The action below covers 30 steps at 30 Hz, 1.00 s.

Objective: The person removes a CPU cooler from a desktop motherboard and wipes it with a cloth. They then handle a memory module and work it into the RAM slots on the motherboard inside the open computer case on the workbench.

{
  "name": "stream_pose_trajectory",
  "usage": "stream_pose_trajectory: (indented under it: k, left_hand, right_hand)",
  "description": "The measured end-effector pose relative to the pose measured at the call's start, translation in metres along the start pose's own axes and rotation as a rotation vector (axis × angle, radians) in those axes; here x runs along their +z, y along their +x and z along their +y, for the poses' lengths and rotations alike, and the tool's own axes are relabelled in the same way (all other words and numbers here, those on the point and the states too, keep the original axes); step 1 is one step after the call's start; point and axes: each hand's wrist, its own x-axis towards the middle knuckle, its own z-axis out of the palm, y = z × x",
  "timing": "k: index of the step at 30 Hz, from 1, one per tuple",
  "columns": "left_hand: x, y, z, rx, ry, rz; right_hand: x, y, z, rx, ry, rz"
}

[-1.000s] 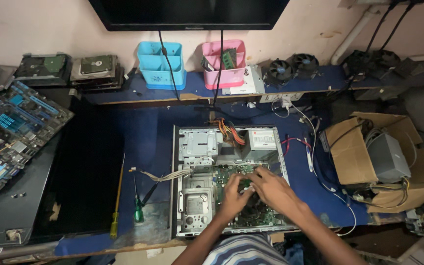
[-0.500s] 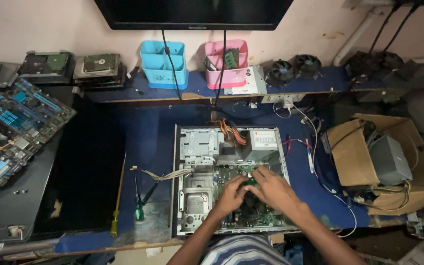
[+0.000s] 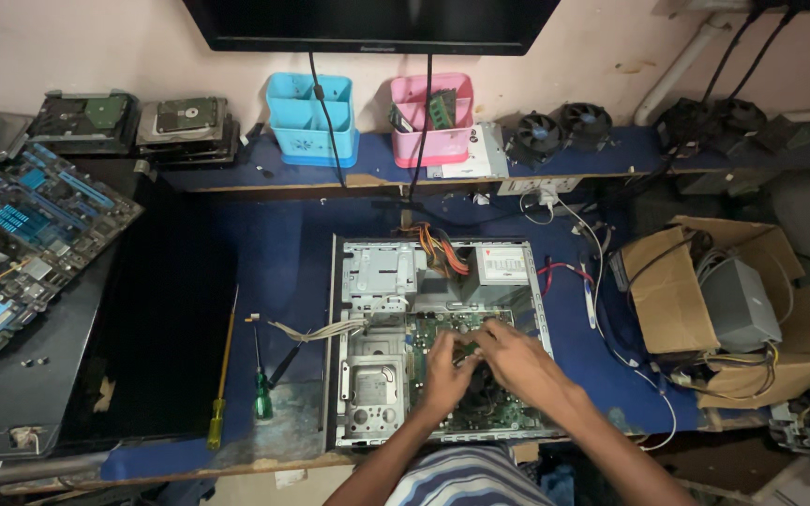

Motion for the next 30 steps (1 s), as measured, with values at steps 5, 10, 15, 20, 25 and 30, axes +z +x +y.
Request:
stream_pose_trajectory:
  k: [5, 10, 15, 20, 25, 30]
  left_hand:
    - [-0.011, 0.006, -0.01, 0.173, -0.069, -0.155]
    - [-0.015, 0.004, -0.013, 0.127, 0.028, -0.14]
    - [-0.017, 0.004, -0.006, 0.1, 0.027, -0.129]
    - [-0.007, -0.002, 0.0, 0.159, -0.106, -0.002]
    - [0.002, 0.0, -0.004, 0.097, 0.052, 0.05]
    - [-0.009, 0.004, -0.008, 0.187, 0.044, -0.007]
  right_hand:
    - [0.01, 0.007, 0.002, 0.185, -0.205, 0.002]
    - [0.005, 0.009, 0.0, 0.157, -0.053, -0.03]
    - [-0.006, 0.004, -0.006, -0.015, 0.15, -0.001]
    - [-0.012, 0.005, -0.008, 0.019, 0.143, -0.036]
    - [-0.009, 0.003, -0.006, 0.037, 0.074, -0.034]
    - [0.004, 0.007, -0.002, 0.151, -0.081, -0.044]
